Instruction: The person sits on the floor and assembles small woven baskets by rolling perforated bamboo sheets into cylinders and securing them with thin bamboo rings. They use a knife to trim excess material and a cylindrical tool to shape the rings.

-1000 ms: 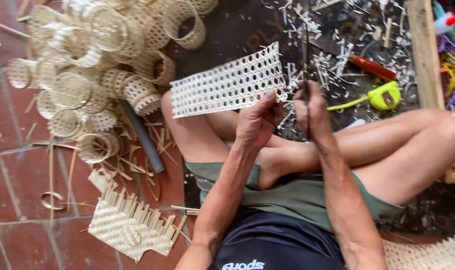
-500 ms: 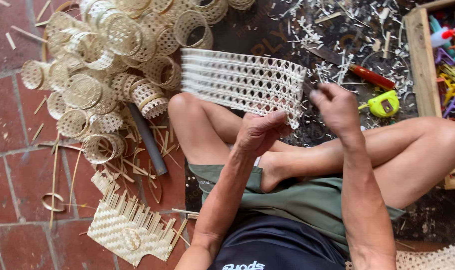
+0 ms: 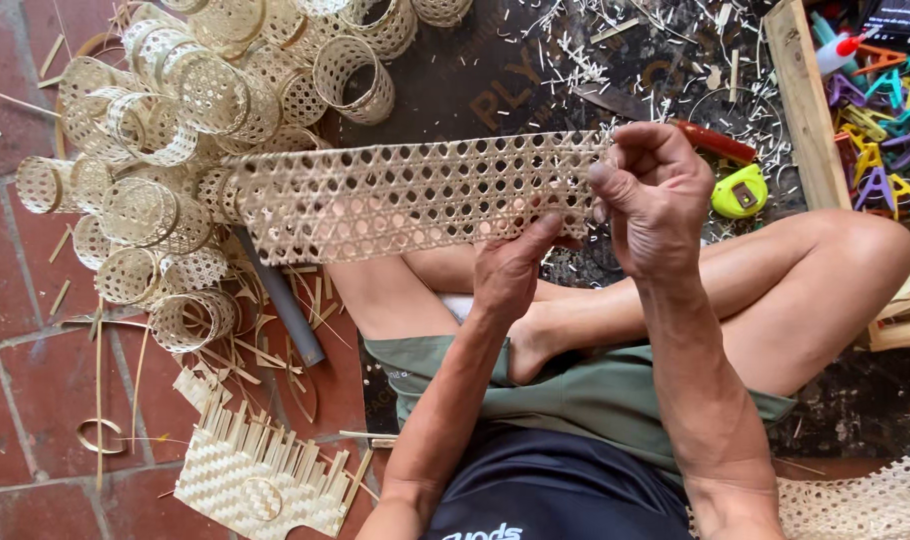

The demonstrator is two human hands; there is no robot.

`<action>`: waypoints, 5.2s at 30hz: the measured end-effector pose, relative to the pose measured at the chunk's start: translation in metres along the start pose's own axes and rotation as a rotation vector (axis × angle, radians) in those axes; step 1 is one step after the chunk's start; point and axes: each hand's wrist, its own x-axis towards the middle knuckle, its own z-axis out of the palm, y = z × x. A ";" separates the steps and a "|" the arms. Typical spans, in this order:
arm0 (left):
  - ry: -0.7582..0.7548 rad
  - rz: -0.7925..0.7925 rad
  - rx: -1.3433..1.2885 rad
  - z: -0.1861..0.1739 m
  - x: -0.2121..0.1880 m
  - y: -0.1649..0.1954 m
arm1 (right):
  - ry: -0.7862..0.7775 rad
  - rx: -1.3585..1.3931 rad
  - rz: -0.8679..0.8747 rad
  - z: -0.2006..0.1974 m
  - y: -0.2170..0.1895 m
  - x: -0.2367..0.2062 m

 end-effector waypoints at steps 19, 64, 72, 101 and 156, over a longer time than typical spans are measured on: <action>0.266 0.075 -0.321 -0.043 0.027 -0.026 | -0.297 -2.008 0.132 -0.122 0.101 -0.005; 0.222 0.067 -0.234 -0.043 0.104 -0.034 | 0.020 -0.051 0.534 -0.108 0.102 -0.005; 0.110 -0.073 0.336 -0.076 0.093 0.006 | 0.088 -1.847 0.263 -0.114 0.091 0.028; 0.353 -0.258 0.320 -0.151 0.122 -0.004 | -0.086 -1.523 -0.596 -0.034 0.137 0.354; 0.360 0.140 -0.278 -0.209 -0.043 0.110 | -1.147 -0.956 -0.697 0.056 0.037 -0.064</action>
